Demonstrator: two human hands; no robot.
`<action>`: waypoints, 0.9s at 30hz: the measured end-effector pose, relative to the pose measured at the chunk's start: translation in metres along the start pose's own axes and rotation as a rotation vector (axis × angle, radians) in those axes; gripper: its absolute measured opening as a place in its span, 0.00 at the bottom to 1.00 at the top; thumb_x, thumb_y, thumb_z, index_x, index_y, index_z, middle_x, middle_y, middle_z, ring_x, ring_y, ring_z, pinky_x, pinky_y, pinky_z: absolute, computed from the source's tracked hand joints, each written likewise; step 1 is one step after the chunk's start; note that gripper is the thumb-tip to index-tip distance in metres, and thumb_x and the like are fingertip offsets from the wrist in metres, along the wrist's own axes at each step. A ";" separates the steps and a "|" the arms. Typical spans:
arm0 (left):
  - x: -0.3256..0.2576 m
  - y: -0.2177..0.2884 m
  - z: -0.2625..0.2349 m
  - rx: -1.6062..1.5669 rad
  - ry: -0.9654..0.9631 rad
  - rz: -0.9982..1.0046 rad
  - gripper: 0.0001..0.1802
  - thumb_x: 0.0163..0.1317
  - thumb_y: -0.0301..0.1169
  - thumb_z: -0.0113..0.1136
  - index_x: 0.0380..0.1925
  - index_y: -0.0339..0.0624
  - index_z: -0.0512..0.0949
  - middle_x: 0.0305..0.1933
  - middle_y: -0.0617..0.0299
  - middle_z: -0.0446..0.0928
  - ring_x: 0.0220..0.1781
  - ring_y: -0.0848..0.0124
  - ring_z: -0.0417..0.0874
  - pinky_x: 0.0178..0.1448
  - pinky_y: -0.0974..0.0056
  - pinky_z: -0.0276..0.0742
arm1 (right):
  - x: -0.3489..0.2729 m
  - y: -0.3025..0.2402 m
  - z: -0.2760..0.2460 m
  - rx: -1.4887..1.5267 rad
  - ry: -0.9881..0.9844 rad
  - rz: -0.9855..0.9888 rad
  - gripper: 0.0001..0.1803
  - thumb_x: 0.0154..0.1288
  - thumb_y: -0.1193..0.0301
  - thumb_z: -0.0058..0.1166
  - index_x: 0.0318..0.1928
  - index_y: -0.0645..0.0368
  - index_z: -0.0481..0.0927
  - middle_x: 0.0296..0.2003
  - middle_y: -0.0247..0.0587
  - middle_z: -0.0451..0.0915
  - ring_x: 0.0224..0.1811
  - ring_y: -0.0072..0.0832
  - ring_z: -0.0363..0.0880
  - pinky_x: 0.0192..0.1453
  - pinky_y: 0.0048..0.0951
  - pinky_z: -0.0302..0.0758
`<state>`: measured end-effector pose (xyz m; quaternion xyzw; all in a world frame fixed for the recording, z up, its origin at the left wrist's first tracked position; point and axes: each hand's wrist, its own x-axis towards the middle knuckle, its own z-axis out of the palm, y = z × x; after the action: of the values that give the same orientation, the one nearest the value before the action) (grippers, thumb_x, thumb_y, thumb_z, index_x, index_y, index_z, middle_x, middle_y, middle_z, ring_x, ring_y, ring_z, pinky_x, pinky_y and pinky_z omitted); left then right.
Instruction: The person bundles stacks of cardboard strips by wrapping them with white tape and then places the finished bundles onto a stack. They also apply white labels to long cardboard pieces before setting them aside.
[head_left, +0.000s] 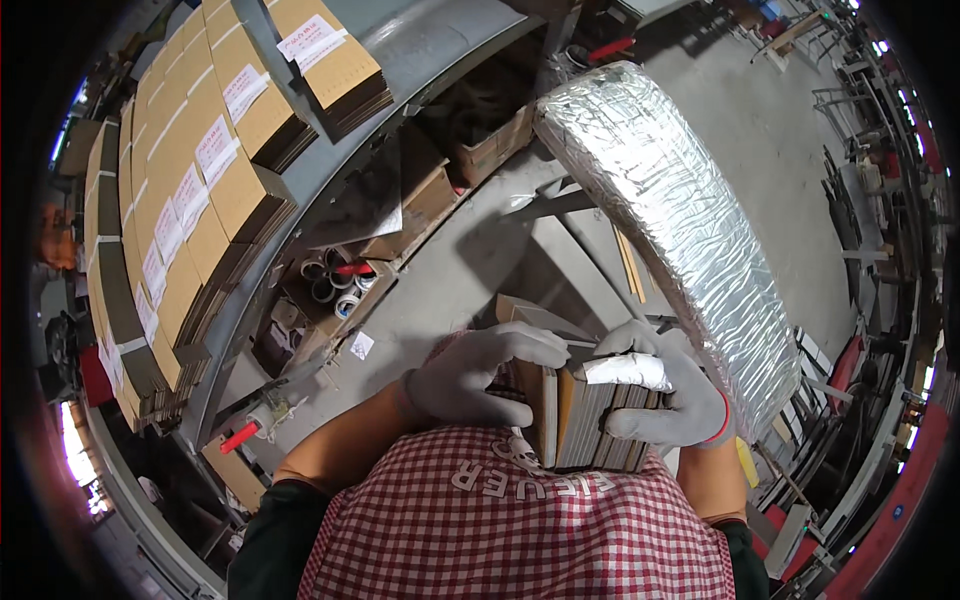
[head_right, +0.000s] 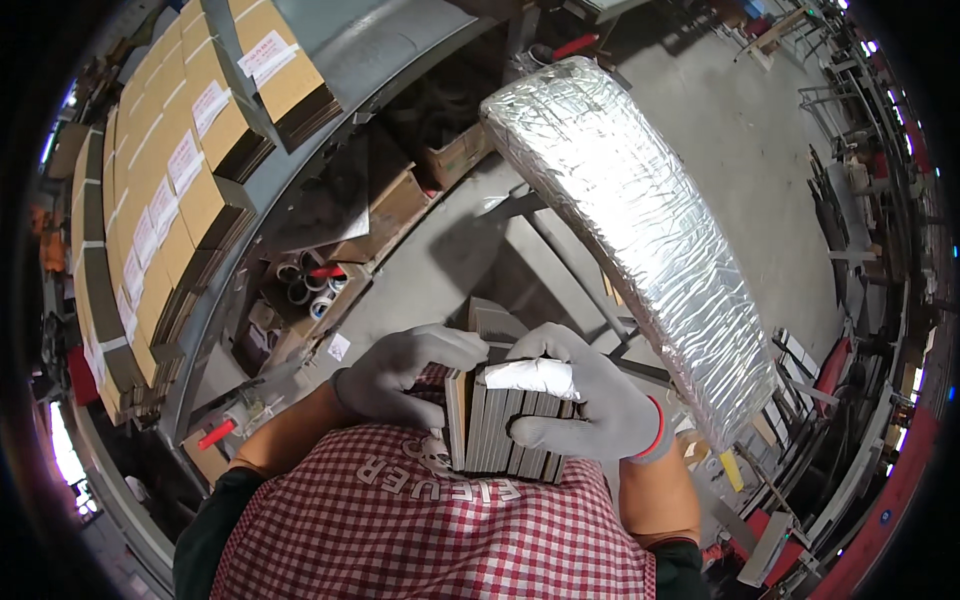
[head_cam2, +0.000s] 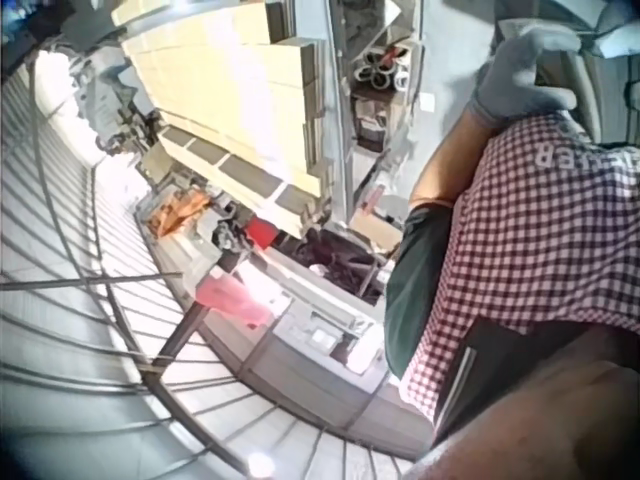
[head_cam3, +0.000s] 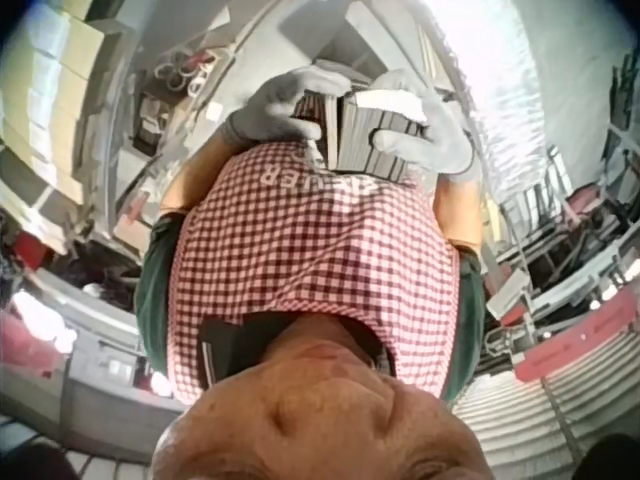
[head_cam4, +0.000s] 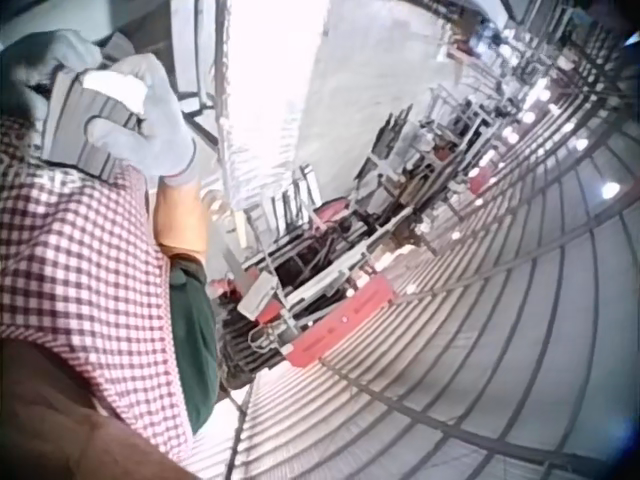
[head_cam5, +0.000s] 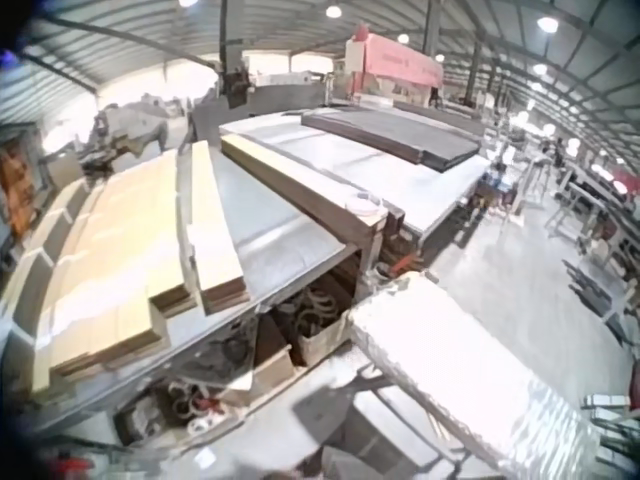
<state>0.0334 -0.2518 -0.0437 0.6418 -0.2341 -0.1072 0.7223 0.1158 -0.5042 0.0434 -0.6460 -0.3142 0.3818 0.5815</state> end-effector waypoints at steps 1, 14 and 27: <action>0.000 0.000 0.001 -0.003 -0.004 -0.002 0.34 0.44 0.32 0.73 0.55 0.39 0.74 0.58 0.52 0.75 0.64 0.60 0.73 0.69 0.57 0.65 | 0.000 0.003 -0.002 -0.036 -0.028 -0.037 0.28 0.56 0.65 0.70 0.53 0.66 0.77 0.45 0.39 0.74 0.45 0.25 0.73 0.49 0.26 0.70; 0.045 0.017 -0.016 0.208 -0.285 0.050 0.27 0.32 0.38 0.79 0.30 0.34 0.78 0.35 0.52 0.78 0.43 0.55 0.79 0.46 0.57 0.75 | -0.008 0.003 0.007 0.069 -0.032 0.055 0.29 0.55 0.68 0.69 0.55 0.67 0.73 0.46 0.38 0.74 0.48 0.26 0.74 0.53 0.28 0.70; 0.062 0.030 -0.010 0.343 -0.546 0.121 0.27 0.46 0.51 0.74 0.18 0.38 0.75 0.22 0.54 0.72 0.28 0.53 0.74 0.35 0.55 0.67 | -0.020 0.011 0.015 0.110 0.078 0.059 0.29 0.52 0.64 0.72 0.52 0.65 0.76 0.45 0.40 0.74 0.48 0.28 0.74 0.53 0.28 0.70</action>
<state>0.0880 -0.2669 -0.0027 0.6868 -0.4714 -0.1912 0.5192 0.0926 -0.5153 0.0343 -0.6365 -0.2507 0.3899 0.6164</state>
